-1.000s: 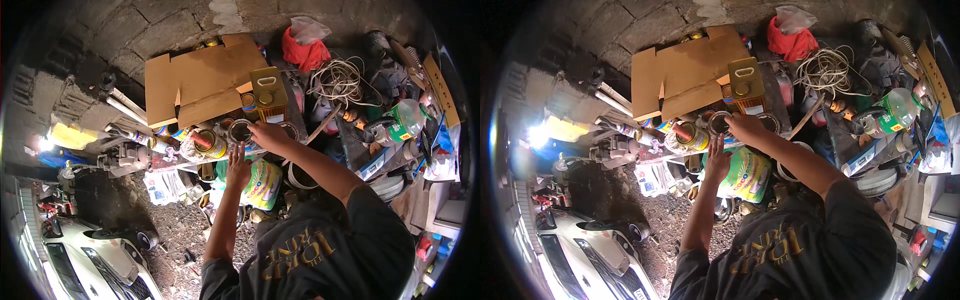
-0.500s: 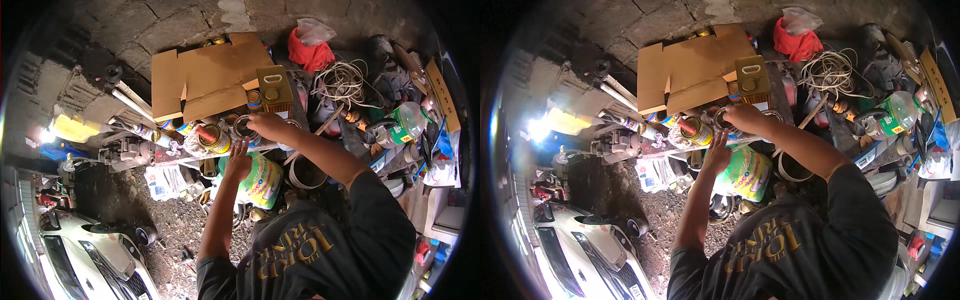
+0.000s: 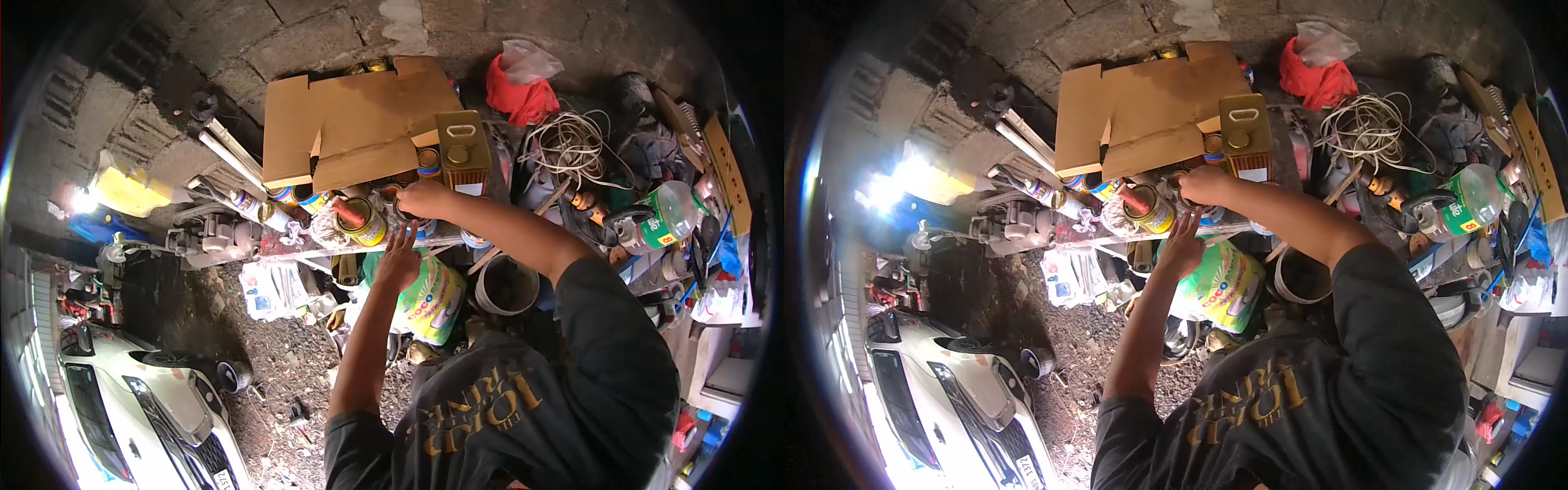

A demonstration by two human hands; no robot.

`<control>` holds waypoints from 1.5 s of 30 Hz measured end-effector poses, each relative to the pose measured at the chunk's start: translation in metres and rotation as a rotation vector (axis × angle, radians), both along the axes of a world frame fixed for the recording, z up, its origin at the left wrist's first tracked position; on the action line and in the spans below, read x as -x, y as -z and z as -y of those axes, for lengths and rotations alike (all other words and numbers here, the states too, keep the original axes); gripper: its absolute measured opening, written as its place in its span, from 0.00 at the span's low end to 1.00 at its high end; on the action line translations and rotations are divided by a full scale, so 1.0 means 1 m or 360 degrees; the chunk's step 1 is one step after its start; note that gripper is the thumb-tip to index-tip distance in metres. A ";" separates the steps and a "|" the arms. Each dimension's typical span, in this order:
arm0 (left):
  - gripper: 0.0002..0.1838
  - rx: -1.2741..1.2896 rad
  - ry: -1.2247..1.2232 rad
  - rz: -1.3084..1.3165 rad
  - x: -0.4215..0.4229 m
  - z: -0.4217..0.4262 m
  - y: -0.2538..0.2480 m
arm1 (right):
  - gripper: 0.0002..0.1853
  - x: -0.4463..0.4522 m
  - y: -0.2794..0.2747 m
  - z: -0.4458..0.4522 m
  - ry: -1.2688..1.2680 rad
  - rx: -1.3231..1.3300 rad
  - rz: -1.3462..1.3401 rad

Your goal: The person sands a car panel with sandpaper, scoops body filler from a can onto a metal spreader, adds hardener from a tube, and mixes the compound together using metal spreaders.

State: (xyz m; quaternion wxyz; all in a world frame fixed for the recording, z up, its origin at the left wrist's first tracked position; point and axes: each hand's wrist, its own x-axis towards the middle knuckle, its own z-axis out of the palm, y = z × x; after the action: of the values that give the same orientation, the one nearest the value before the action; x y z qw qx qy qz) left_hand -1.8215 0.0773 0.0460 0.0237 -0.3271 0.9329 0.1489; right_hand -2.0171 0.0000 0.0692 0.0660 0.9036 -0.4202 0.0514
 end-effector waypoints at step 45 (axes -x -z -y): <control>0.22 -0.1486 -0.1214 -0.2910 -0.040 -0.115 -0.153 | 0.16 0.045 -0.248 -0.244 0.0511 -0.1080 0.1630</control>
State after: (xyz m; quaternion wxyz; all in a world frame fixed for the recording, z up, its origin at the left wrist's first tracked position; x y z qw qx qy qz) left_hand -1.7810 0.1922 0.1993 -0.6036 -0.3191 0.2871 0.6719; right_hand -2.0624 0.2439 0.3173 -0.4265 0.6608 -0.5215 0.3307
